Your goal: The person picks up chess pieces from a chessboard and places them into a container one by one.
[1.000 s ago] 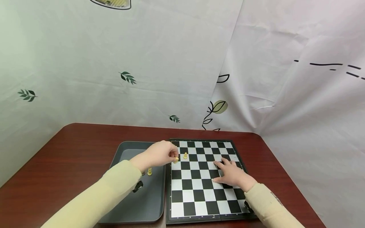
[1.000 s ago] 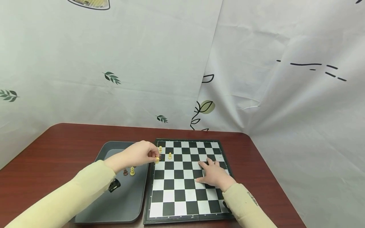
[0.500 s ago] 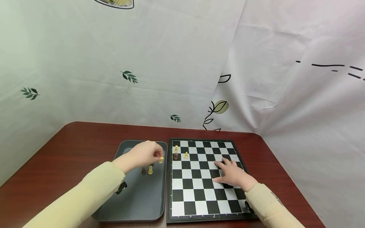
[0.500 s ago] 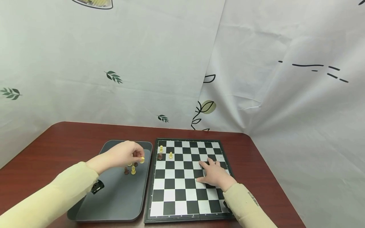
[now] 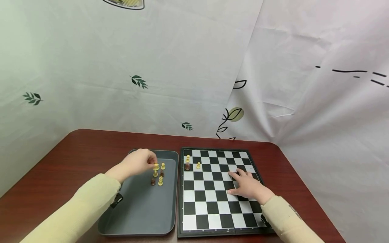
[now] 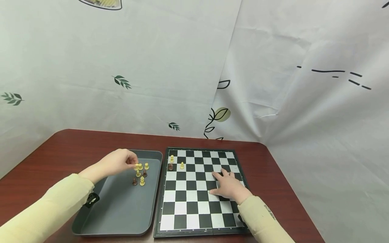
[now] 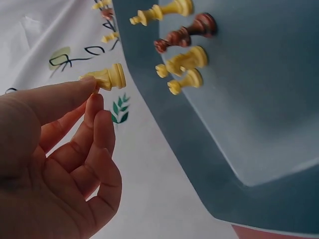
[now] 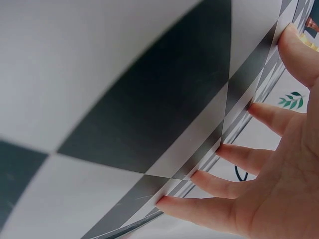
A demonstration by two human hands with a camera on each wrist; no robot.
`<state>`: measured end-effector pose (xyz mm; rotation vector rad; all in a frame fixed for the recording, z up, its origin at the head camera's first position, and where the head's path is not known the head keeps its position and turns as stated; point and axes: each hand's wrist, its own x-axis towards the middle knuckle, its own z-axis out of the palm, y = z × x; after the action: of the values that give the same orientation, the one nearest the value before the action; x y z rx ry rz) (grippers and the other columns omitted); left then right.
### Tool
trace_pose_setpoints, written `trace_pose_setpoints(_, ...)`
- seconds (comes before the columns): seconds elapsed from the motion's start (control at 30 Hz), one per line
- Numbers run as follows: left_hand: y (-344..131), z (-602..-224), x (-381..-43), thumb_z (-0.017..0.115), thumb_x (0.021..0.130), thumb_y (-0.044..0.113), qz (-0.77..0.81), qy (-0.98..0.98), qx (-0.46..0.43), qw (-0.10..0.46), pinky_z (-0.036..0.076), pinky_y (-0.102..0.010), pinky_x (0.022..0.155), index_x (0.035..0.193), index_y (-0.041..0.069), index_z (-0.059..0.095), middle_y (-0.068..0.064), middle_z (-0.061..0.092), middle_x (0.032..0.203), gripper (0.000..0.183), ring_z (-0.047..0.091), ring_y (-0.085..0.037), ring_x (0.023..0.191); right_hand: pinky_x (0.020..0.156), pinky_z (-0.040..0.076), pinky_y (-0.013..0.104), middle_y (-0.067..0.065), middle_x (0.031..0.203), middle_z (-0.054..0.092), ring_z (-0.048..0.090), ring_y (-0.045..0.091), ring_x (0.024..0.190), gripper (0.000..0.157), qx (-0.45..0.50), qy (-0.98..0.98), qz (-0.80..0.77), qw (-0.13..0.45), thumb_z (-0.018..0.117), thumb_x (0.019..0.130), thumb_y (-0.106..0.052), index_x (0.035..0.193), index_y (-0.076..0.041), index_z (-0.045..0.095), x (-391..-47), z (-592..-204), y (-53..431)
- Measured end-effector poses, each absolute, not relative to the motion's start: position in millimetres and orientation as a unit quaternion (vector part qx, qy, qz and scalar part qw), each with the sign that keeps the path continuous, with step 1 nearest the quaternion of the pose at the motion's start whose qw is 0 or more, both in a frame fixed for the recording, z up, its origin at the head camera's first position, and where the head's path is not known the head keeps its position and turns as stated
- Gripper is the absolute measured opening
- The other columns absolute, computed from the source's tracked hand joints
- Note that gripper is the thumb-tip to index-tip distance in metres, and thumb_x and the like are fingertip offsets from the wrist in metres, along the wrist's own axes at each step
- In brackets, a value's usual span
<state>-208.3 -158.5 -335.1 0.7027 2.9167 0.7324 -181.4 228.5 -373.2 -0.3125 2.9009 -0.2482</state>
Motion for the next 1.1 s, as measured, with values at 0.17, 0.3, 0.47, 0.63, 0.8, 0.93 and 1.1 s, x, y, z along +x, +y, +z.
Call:
trace_pose_setpoints(0.17,-161.6,-339.9,-211.6,0.067,0.087,0.01,0.228,0.952,0.204,0.022,0.038,-0.028,0.057,0.081,0.01,0.068,0.002,0.062,0.07,0.005,0.046,-0.01,0.059,0.088,0.041,0.061,0.025,0.142,0.038,0.037,0.05,0.125,0.071,-0.106,0.985,-0.083,0.105,0.075,0.077,-0.042,0.136,-0.01,0.049,-181.6,-374.1,228.7)
trace_pose_setpoints(0.3,-164.2,-346.4,-215.3,0.066,0.087,0.01,0.229,0.954,0.19,0.021,0.04,-0.029,0.057,0.08,0.01,0.067,0.0,0.065,0.074,0.006,0.049,-0.01,0.06,0.088,0.041,0.062,0.025,0.142,0.038,0.037,0.05,0.125,0.072,-0.105,0.985,-0.083,0.106,0.075,0.077,-0.042,0.136,-0.01,0.049,-181.8,-374.1,228.5)
trace_pose_setpoints(0.47,-166.9,-355.7,-222.2,0.066,0.086,0.009,0.235,0.955,0.181,0.021,0.043,-0.03,0.058,0.08,0.01,0.067,0.001,0.064,0.074,0.007,0.052,-0.01,0.062,0.088,0.041,0.063,0.026,0.143,0.037,0.036,0.051,0.125,0.072,-0.102,0.985,-0.082,0.11,0.075,0.077,-0.043,0.136,-0.01,0.049,-182.4,-374.4,227.9)
trace_pose_setpoints(0.63,-167.5,-363.5,-228.5,0.066,0.086,0.009,0.234,0.957,0.171,0.023,0.043,-0.03,0.058,0.079,0.01,0.067,0.002,0.063,0.073,0.007,0.052,-0.011,0.062,0.088,0.04,0.064,0.025,0.143,0.036,0.036,0.05,0.126,0.073,-0.098,0.986,-0.079,0.111,0.075,0.077,-0.043,0.136,-0.01,0.049,-183.0,-375.0,227.4)
trace_pose_setpoints(0.8,-166.7,-367.8,-233.2,0.067,0.086,0.009,0.233,0.958,0.162,0.028,0.043,-0.03,0.058,0.078,0.01,0.066,0.001,0.063,0.073,0.008,0.052,-0.012,0.063,0.087,0.04,0.064,0.025,0.143,0.037,0.036,0.05,0.125,0.073,-0.096,0.986,-0.078,0.11,0.075,0.076,-0.044,0.136,-0.011,0.049,-183.0,-375.0,227.2)
trace_pose_setpoints(0.93,-165.5,-368.9,-235.6,0.067,0.085,0.008,0.232,0.96,0.154,0.031,0.044,-0.031,0.057,0.078,0.009,0.066,0.0,0.063,0.073,0.008,0.052,-0.012,0.063,0.087,0.04,0.064,0.025,0.143,0.037,0.036,0.05,0.125,0.073,-0.097,0.986,-0.077,0.109,0.075,0.076,-0.043,0.136,-0.01,0.049,-182.7,-374.3,227.0)
trace_pose_setpoints(1.1,-162.9,-371.5,-237.6,0.067,0.085,0.009,0.227,0.963,0.142,0.033,0.042,-0.03,0.056,0.077,0.009,0.066,0.0,0.063,0.074,0.008,0.051,-0.013,0.062,0.087,0.04,0.065,0.025,0.143,0.037,0.037,0.05,0.125,0.072,-0.095,0.987,-0.075,0.109,0.075,0.076,-0.043,0.136,-0.011,0.049,-182.5,-373.3,227.0)
